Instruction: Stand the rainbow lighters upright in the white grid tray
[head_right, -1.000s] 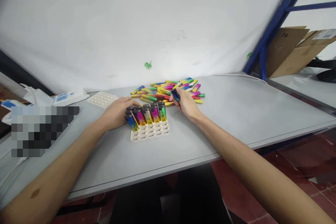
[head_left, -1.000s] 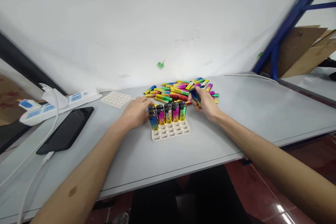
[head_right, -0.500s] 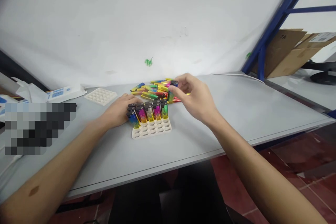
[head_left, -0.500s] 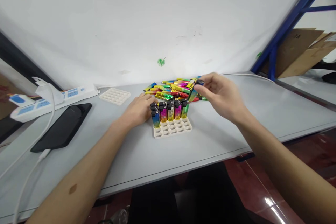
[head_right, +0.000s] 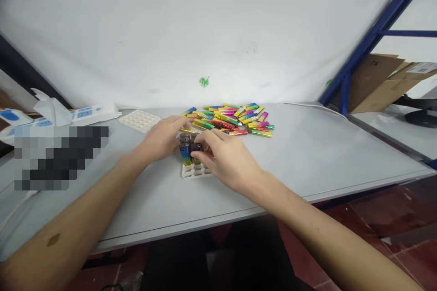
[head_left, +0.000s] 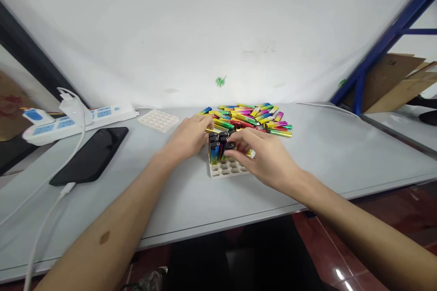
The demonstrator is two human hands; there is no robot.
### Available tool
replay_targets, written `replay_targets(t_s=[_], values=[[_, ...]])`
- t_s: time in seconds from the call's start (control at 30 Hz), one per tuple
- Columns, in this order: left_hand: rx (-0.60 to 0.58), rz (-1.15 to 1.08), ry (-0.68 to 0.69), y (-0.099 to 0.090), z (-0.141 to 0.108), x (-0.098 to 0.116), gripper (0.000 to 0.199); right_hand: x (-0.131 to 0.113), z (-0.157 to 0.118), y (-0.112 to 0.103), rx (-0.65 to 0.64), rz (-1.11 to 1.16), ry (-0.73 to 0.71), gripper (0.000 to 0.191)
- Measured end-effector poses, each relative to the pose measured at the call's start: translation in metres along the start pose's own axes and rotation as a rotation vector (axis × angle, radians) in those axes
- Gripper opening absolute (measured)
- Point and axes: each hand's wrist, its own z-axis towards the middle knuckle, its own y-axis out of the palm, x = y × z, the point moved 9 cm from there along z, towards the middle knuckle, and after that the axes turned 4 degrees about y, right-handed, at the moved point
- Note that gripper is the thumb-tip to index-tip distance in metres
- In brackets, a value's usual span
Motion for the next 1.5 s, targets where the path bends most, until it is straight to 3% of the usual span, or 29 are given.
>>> replay_targets(t_s=[0.17, 0.3, 0.43, 0.53, 0.6, 0.73, 0.83, 1.0, 1.13, 1.3, 1.4, 1.5], values=[[0.082, -0.047, -0.096, -0.010, 0.000, -0.002, 0.017, 0.005, -0.001, 0.013, -0.040, -0.079, 0.075, 0.020], [0.093, -0.068, -0.162, -0.010, 0.000, -0.005, 0.014, -0.009, 0.000, 0.011, -0.007, -0.239, 0.003, 0.010], [0.152, -0.135, -0.120, -0.012, 0.000, -0.003, 0.011, -0.014, 0.011, -0.012, 0.142, -0.234, -0.044, 0.022], [0.207, -0.184, -0.051, -0.016, 0.000, 0.001, 0.010, 0.013, 0.030, -0.036, 0.268, -0.133, 0.046, 0.020], [0.236, -0.193, -0.032, -0.018, 0.000, 0.002, 0.009, 0.038, 0.046, -0.036, 0.205, -0.077, 0.098, 0.018], [0.276, -0.208, -0.018, -0.018, 0.001, 0.004, 0.012, 0.072, 0.064, -0.008, -0.079, 0.174, 0.134, 0.026], [0.303, -0.239, -0.013, -0.017, 0.001, 0.003, 0.020, 0.082, 0.064, 0.000, -0.082, 0.447, 0.175, 0.032], [0.195, -0.268, 0.018, 0.000, 0.002, -0.002, 0.038, 0.124, 0.053, -0.007, 0.228, 0.812, 0.364, 0.026], [0.056, -0.137, 0.045, 0.015, 0.003, -0.007, 0.040, 0.159, 0.038, -0.013, 0.393, 0.845, 0.513, 0.025], [0.065, -0.128, 0.110, 0.017, 0.006, -0.007, 0.043, 0.168, 0.031, -0.010, 0.355, 0.800, 0.588, 0.028], [-0.032, -0.130, 0.138, 0.028, 0.005, -0.010, 0.049, 0.165, 0.032, -0.007, 0.330, 0.762, 0.550, 0.042], [-0.120, -0.124, 0.105, 0.037, 0.002, -0.018, 0.050, 0.161, 0.032, -0.003, 0.312, 0.786, 0.528, 0.042]])
